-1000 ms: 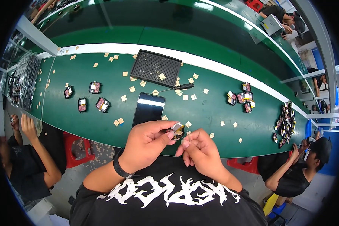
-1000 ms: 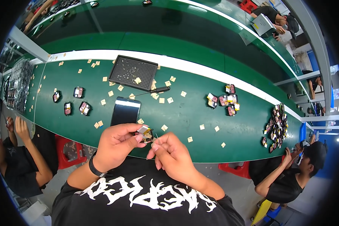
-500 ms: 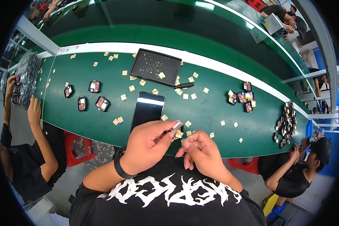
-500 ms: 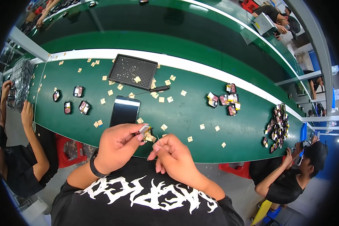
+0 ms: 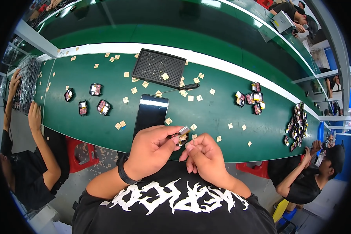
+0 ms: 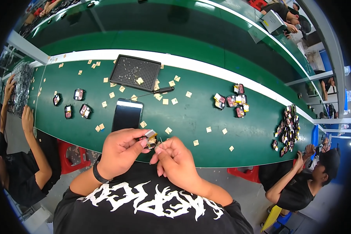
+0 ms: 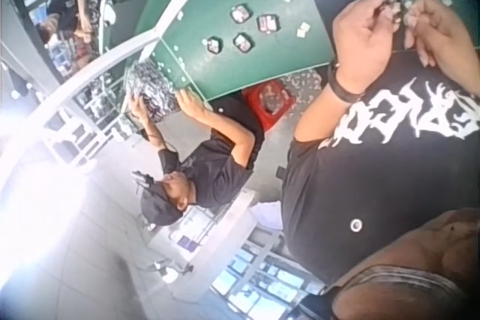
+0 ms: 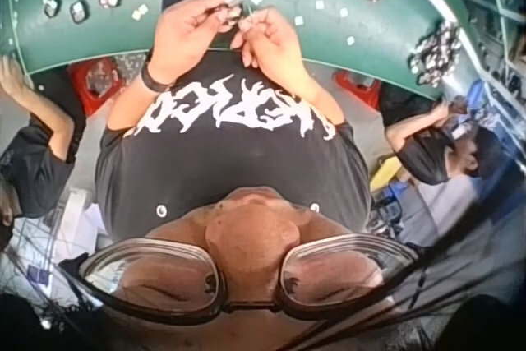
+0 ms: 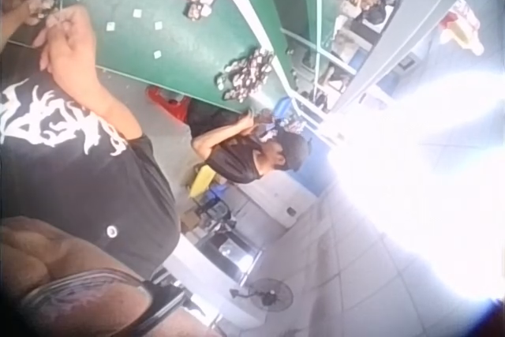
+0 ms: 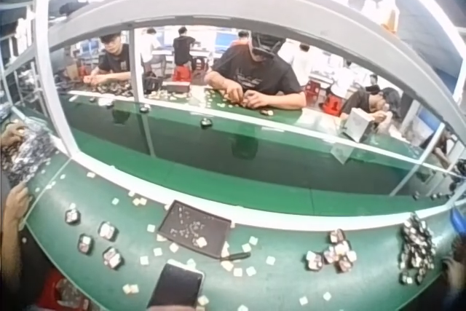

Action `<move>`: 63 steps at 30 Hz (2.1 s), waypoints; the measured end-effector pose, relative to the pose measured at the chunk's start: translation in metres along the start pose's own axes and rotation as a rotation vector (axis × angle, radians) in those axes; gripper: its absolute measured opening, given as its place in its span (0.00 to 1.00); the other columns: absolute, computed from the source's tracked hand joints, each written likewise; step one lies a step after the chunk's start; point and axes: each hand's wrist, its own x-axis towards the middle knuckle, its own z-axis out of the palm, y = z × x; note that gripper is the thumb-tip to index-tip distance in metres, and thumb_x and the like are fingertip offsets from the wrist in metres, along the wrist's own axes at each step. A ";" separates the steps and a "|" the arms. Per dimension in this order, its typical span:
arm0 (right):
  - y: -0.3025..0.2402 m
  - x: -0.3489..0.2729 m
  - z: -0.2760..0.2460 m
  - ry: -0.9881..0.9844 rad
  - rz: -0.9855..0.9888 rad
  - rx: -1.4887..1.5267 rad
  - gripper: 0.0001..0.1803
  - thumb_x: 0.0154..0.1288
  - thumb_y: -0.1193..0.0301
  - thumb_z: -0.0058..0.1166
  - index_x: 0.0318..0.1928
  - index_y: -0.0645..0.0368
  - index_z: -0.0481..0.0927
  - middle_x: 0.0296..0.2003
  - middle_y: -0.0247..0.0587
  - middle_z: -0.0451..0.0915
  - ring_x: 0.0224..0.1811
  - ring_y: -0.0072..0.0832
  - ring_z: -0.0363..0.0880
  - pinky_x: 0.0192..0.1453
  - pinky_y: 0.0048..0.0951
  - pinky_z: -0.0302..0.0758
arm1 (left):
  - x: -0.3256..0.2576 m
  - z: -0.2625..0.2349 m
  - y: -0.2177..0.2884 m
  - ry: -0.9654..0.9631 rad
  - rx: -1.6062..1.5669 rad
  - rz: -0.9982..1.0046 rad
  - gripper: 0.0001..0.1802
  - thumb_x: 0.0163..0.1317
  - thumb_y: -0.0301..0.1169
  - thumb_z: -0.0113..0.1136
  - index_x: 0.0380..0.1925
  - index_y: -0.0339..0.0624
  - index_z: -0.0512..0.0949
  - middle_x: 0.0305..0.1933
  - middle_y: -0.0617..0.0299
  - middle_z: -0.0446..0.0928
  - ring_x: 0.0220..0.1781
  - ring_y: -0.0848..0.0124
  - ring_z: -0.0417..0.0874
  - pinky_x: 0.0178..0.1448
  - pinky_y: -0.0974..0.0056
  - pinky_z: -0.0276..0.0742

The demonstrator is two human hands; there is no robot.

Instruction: Assembling small electronic modules, specifically placing batteries and boards into casings on a factory production line.

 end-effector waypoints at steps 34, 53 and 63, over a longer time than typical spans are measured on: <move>-0.009 0.029 -0.005 0.091 -0.515 -0.515 0.11 0.68 0.77 0.67 0.49 0.64 0.83 0.28 0.28 0.80 0.26 0.09 0.70 0.28 0.17 0.67 | 0.001 -0.001 -0.005 -0.042 -0.086 -0.163 0.11 0.72 0.16 0.55 0.53 0.29 0.76 0.51 0.56 0.82 0.50 0.75 0.86 0.54 0.69 0.86; 0.020 0.023 0.005 0.272 -0.515 -0.228 0.06 0.66 0.79 0.68 0.43 0.67 0.88 0.35 0.37 0.85 0.28 0.13 0.75 0.30 0.17 0.70 | 0.002 0.012 -0.023 0.068 -0.241 0.006 0.12 0.71 0.16 0.56 0.53 0.31 0.77 0.39 0.66 0.77 0.32 0.88 0.75 0.33 0.76 0.69; 0.006 0.023 0.003 0.295 -0.446 -0.400 0.06 0.66 0.76 0.69 0.42 0.65 0.89 0.36 0.37 0.84 0.32 0.17 0.76 0.33 0.20 0.71 | -0.001 0.003 -0.024 -0.049 -0.048 0.020 0.18 0.73 0.12 0.48 0.61 0.29 0.73 0.54 0.55 0.77 0.56 0.73 0.81 0.63 0.66 0.79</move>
